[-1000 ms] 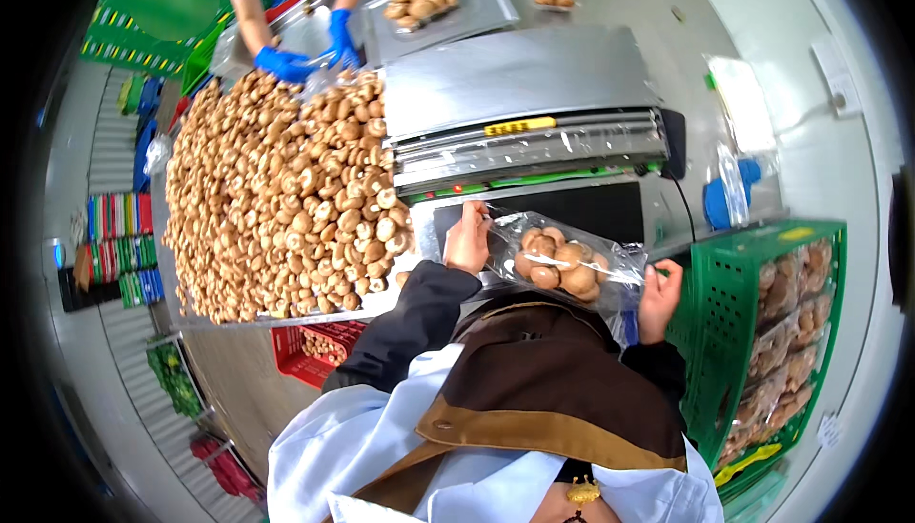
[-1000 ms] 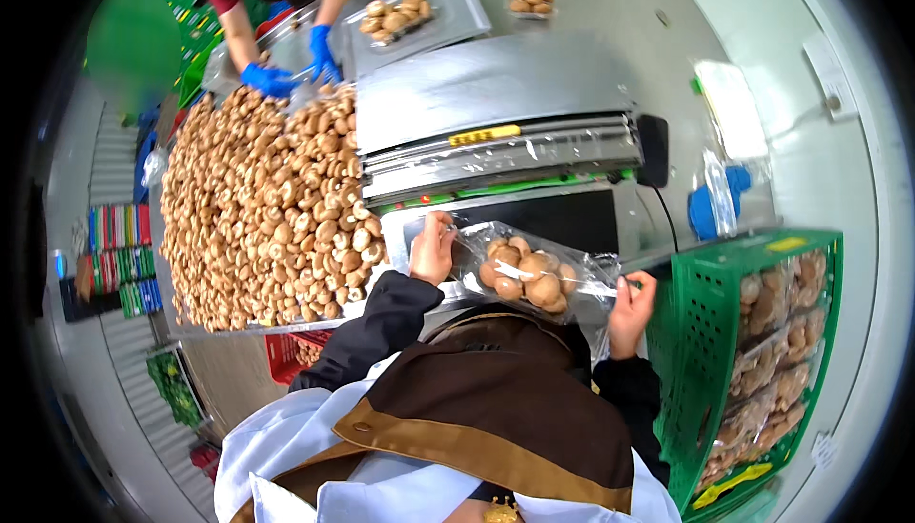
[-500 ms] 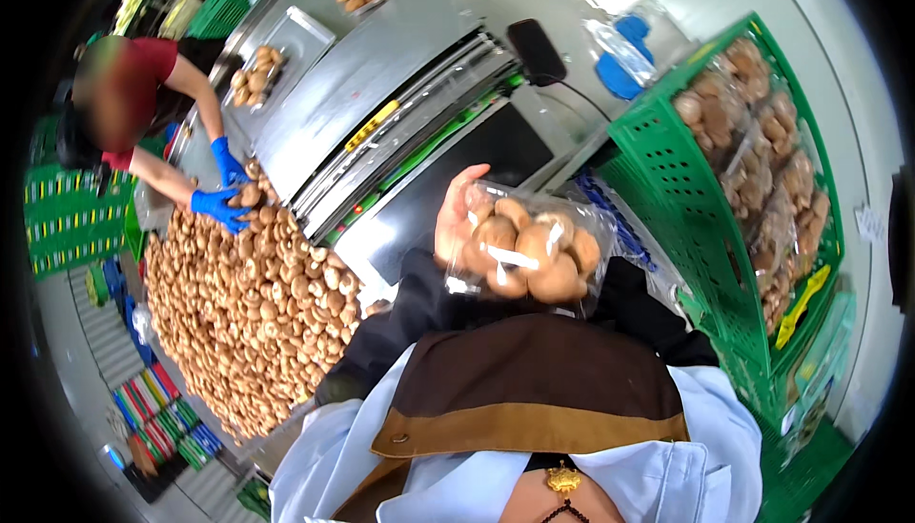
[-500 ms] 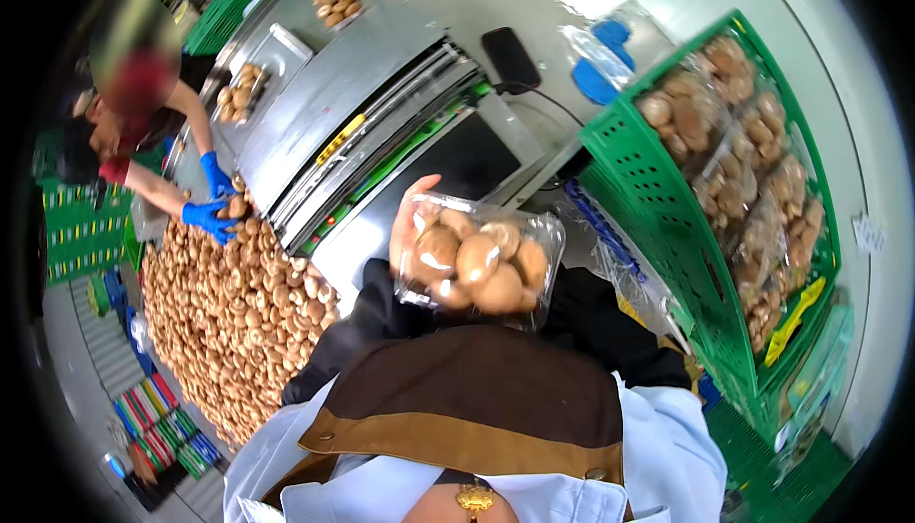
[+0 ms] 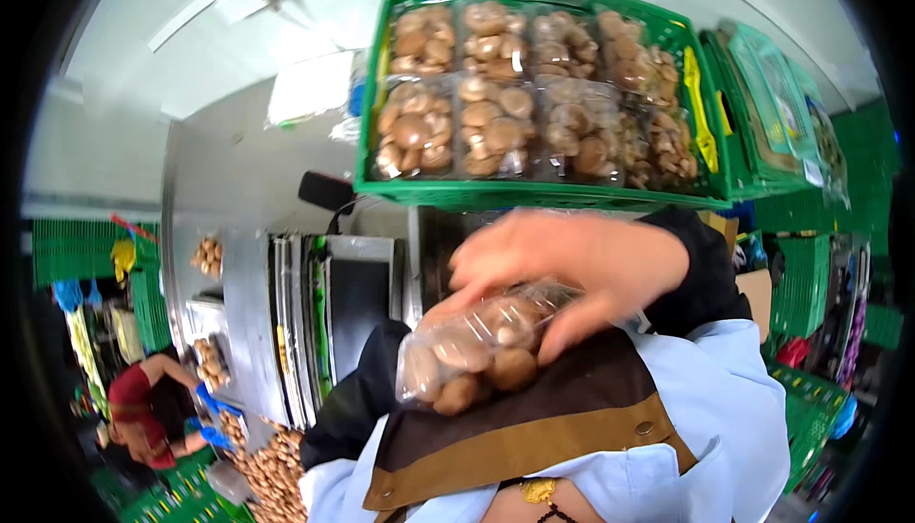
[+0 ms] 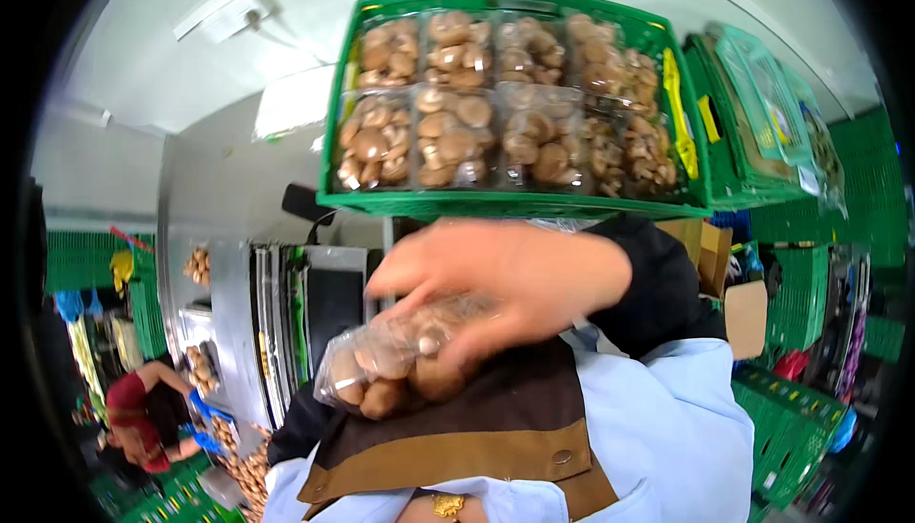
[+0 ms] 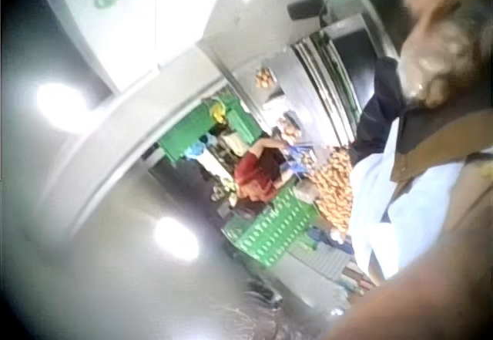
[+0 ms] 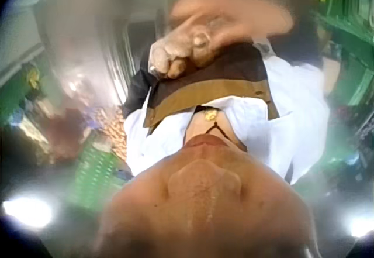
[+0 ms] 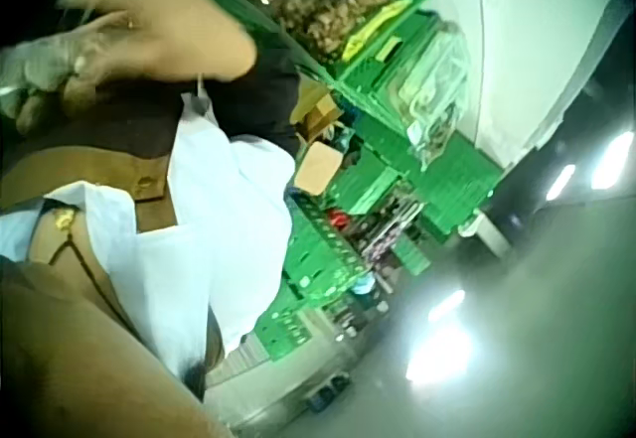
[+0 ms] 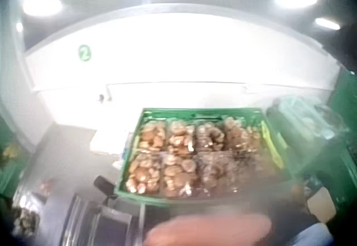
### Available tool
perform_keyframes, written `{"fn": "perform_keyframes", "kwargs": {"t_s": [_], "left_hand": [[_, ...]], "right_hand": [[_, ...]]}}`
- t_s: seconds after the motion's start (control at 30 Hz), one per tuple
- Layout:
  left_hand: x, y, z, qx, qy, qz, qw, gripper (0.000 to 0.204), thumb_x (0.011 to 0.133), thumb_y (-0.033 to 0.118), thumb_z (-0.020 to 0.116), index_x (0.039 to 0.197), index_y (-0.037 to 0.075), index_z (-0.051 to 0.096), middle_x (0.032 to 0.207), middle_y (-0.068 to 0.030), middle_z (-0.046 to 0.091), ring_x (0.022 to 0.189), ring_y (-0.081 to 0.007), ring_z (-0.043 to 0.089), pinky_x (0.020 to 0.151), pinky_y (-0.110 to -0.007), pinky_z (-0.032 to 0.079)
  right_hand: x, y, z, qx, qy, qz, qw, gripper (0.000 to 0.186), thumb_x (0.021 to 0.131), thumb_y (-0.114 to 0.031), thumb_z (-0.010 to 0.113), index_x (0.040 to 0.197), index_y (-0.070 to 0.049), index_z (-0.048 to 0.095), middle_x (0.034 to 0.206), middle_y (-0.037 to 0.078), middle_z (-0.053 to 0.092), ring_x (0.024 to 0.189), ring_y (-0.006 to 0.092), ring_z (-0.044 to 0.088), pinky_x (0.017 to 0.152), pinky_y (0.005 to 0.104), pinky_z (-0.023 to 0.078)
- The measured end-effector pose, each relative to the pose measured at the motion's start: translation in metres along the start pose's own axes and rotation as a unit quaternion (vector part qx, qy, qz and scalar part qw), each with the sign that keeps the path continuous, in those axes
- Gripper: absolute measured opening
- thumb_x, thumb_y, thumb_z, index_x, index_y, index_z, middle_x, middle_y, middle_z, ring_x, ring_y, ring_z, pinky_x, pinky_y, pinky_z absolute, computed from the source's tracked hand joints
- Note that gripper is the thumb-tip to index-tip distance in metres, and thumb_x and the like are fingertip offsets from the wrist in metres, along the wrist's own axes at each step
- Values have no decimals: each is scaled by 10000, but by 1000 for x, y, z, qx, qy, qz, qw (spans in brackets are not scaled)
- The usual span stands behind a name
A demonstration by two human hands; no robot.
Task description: The person places mushrooms into clear plastic bags and seals them using a vacuum sealer. The sealed bags are then placed into green crates.
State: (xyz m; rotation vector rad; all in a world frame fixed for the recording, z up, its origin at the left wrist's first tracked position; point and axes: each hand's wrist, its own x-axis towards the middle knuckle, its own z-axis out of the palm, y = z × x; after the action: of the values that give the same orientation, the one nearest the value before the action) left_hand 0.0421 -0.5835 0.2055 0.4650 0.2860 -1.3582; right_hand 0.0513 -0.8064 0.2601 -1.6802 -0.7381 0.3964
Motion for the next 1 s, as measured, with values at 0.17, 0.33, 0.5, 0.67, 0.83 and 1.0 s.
{"fn": "perform_keyframes", "kwargs": {"t_s": [0.17,0.33,0.5,0.67,0.83,1.0], "left_hand": [[112,59,30,636,-126,424,632,246,859,29,557,1103,17,590,949,-96,631,840,-226,628,762,-299,506],[260,124,91,794,-52,454,401,255,774,15,567,1027,24,599,981,-170,590,897,-365,583,763,-413,488],[414,124,101,872,-160,457,71,388,871,291,556,1217,116,553,1259,-104,528,1222,-300,447,1023,-474,341],[416,134,93,905,-138,396,75,470,867,432,550,1254,165,553,1349,-68,489,1291,-281,391,1051,-500,293],[414,142,73,894,-89,427,100,474,874,439,531,1280,195,545,1384,-57,466,1301,-260,374,1062,-485,261],[419,144,85,927,-150,325,110,548,719,422,639,1229,229,573,1333,-32,501,1287,-252,381,1066,-477,262]], "right_hand": [[-62,20,-37,43,119,45,991,467,916,-161,587,1360,-102,457,1351,127,498,1209,254,503,1005,340,397],[-159,39,-130,-16,651,139,746,443,987,-222,482,1384,-37,417,1264,65,528,1126,134,499,956,261,397],[-219,101,-228,-223,684,203,665,448,987,-222,493,1400,-72,409,1142,78,573,940,113,528,849,229,432],[-213,152,-265,-342,593,364,631,426,964,-256,467,1309,-7,446,1211,254,553,1061,420,560,854,432,471],[-165,133,-254,-685,469,239,504,428,861,-110,576,1269,-14,487,1249,178,522,1163,371,478,974,425,405],[-196,229,-271,-658,381,205,617,375,895,-147,551,1248,-24,519,1374,217,428,1257,407,395,1045,455,334]]}}
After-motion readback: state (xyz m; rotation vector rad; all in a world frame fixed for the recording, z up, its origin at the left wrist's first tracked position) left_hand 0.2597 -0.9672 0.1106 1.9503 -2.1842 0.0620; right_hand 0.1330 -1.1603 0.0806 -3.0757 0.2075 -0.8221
